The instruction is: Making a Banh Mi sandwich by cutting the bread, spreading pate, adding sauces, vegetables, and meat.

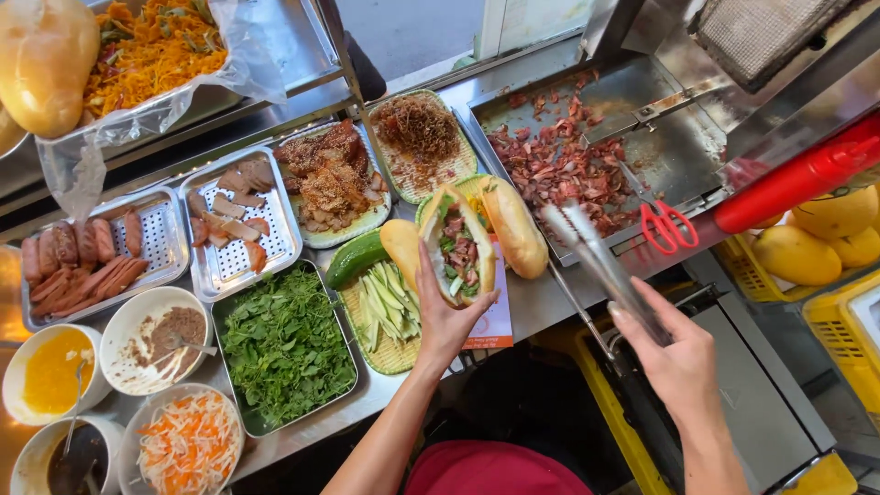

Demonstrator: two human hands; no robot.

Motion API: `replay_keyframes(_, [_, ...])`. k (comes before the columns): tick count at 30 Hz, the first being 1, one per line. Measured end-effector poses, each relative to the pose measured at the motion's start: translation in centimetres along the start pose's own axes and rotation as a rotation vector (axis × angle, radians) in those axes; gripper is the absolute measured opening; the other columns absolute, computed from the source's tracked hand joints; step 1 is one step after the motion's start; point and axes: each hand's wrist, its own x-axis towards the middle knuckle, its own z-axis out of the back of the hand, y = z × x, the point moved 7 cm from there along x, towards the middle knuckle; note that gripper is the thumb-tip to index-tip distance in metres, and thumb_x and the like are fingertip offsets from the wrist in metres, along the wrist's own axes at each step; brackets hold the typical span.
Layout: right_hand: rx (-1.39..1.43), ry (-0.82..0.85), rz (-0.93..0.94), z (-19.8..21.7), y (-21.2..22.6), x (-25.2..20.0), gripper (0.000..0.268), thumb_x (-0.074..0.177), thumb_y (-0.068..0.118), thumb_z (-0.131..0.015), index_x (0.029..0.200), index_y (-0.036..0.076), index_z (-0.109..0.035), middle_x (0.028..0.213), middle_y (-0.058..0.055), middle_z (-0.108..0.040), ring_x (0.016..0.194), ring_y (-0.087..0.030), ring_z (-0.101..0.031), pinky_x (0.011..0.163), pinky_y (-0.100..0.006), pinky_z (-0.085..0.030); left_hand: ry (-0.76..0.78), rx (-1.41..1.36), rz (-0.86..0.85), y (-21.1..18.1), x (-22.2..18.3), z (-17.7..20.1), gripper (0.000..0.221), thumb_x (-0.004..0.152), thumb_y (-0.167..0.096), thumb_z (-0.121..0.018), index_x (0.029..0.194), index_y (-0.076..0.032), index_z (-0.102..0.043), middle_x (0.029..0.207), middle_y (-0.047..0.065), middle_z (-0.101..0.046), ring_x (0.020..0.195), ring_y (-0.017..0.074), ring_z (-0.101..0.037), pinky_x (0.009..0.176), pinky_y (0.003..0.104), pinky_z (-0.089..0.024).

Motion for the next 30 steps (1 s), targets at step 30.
replay_keyframes(30, [0.494,0.505,-0.226,-2.9,-9.5,7.4,0.044,0.092,0.024,-0.074,0.135,0.018,-0.074,0.074,-0.001,-0.065,0.053,-0.007,-0.041,0.046,-0.025,-0.032,-0.130,-0.155,0.011,-0.7,-3.7,-10.1,0.129,0.073,-0.023,-0.090,0.166,-0.007,-0.002,0.166,0.019,-0.028,0.149,0.0282,-0.038,0.122,0.040,-0.036])
